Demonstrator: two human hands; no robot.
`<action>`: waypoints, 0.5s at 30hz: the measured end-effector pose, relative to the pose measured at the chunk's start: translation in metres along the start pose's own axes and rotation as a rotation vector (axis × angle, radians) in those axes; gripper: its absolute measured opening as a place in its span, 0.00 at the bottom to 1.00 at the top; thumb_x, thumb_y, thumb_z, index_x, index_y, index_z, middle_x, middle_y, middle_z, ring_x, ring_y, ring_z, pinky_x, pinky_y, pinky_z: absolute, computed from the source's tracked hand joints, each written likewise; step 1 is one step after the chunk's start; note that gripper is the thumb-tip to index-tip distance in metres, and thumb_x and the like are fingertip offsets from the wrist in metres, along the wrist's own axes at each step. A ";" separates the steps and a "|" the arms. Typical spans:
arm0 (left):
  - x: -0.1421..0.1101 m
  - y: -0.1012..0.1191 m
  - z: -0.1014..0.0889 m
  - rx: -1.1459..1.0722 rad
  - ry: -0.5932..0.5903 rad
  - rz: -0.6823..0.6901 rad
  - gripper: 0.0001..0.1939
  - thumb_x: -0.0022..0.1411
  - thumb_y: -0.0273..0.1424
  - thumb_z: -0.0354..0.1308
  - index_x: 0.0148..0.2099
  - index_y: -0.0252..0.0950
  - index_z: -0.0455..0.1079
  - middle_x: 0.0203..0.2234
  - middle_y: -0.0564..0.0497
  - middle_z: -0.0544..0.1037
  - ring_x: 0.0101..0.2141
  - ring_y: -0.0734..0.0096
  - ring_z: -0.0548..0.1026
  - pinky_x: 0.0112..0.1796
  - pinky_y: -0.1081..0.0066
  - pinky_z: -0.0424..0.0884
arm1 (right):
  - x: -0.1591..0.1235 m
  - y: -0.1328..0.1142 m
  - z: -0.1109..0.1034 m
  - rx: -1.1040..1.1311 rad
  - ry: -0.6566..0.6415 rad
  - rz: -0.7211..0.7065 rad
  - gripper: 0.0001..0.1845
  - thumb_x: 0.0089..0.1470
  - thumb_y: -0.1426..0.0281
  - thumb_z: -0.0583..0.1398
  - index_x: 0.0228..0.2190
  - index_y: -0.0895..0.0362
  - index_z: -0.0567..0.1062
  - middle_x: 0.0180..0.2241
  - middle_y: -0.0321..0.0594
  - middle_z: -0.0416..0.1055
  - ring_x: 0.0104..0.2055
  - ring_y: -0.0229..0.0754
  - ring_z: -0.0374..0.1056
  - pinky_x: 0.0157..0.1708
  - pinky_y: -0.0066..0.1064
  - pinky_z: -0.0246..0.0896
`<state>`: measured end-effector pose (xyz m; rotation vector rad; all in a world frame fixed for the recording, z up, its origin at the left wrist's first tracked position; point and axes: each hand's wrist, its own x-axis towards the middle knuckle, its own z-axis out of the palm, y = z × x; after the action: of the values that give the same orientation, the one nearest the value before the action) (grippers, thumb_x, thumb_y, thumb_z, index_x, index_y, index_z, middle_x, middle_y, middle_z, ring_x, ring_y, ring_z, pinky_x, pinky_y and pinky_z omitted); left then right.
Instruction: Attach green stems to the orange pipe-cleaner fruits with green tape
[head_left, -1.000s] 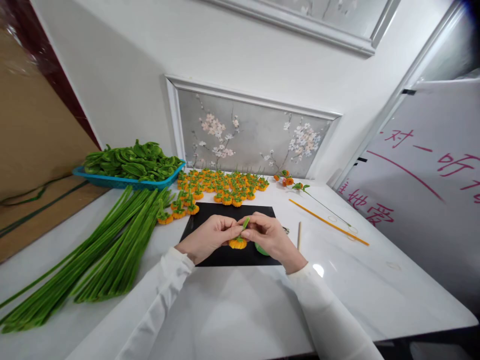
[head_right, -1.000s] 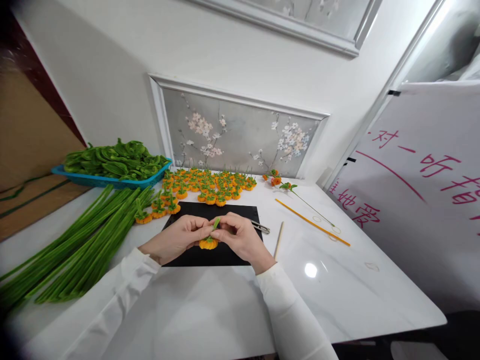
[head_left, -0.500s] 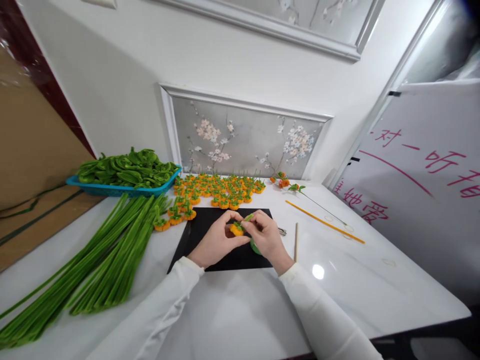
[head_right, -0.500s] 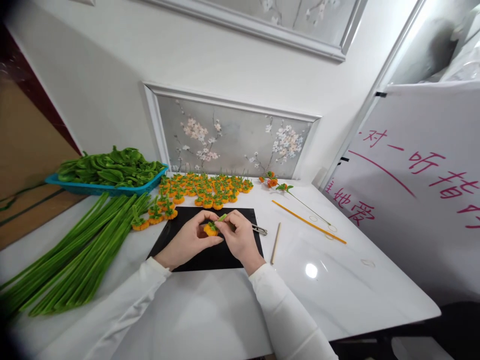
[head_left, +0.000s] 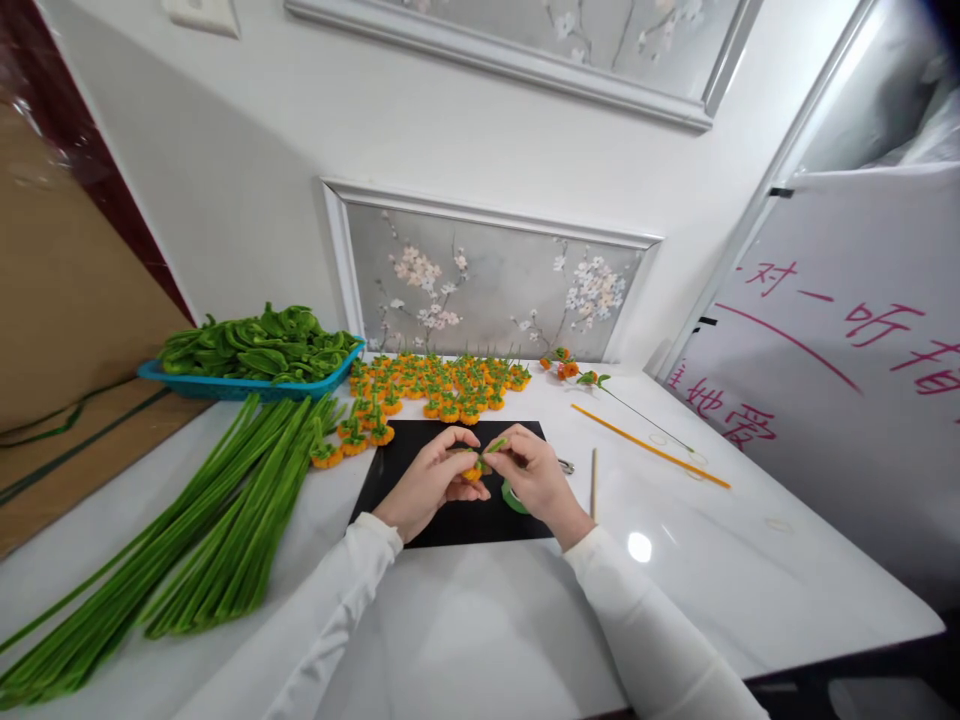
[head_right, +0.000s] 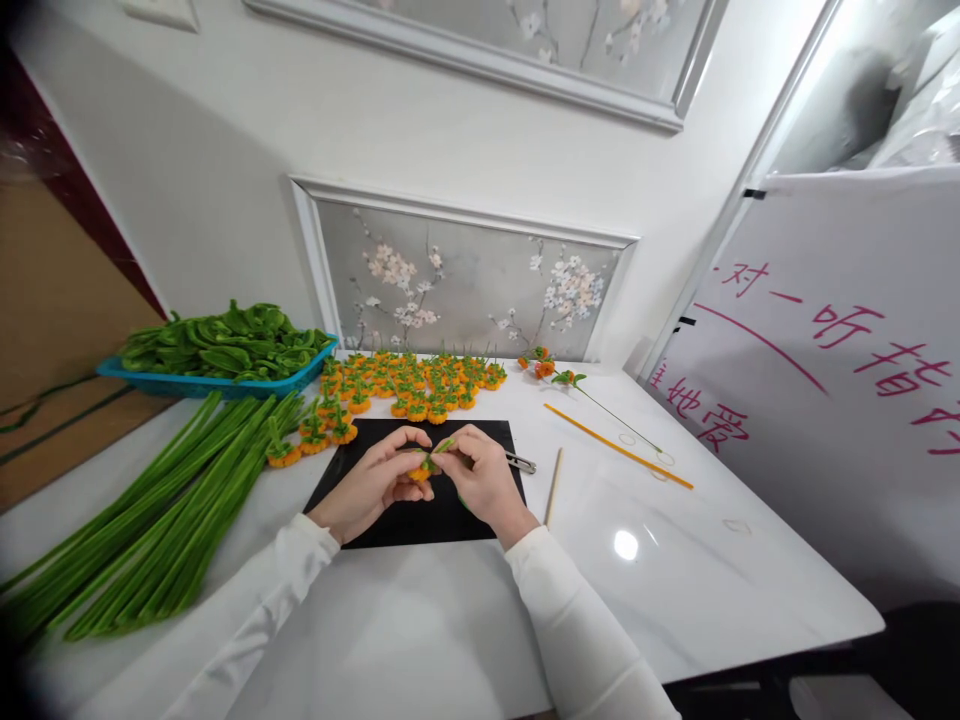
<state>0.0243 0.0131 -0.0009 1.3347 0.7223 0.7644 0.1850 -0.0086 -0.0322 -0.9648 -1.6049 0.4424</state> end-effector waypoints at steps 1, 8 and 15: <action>0.000 0.000 0.000 0.011 -0.015 0.006 0.08 0.59 0.33 0.54 0.40 0.38 0.59 0.24 0.57 0.71 0.24 0.76 0.76 0.24 0.79 0.70 | 0.000 0.000 0.001 -0.004 0.008 0.007 0.07 0.52 0.70 0.60 0.23 0.56 0.73 0.28 0.37 0.67 0.29 0.37 0.64 0.26 0.27 0.57; 0.002 -0.006 0.000 0.224 -0.022 0.232 0.12 0.53 0.34 0.62 0.38 0.37 0.63 0.33 0.56 0.68 0.31 0.76 0.71 0.34 0.72 0.74 | -0.002 0.005 0.007 0.026 0.064 0.059 0.12 0.53 0.67 0.60 0.20 0.57 0.68 0.24 0.34 0.61 0.24 0.34 0.58 0.23 0.26 0.54; 0.002 -0.001 -0.004 0.175 -0.025 0.135 0.10 0.54 0.34 0.60 0.35 0.35 0.65 0.29 0.56 0.71 0.32 0.72 0.75 0.37 0.71 0.73 | 0.000 0.006 0.009 0.011 0.061 0.057 0.15 0.53 0.65 0.60 0.19 0.57 0.67 0.23 0.33 0.61 0.24 0.34 0.58 0.24 0.26 0.53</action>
<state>0.0222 0.0165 -0.0022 1.5612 0.6971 0.8042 0.1786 -0.0036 -0.0393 -1.0085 -1.5218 0.4572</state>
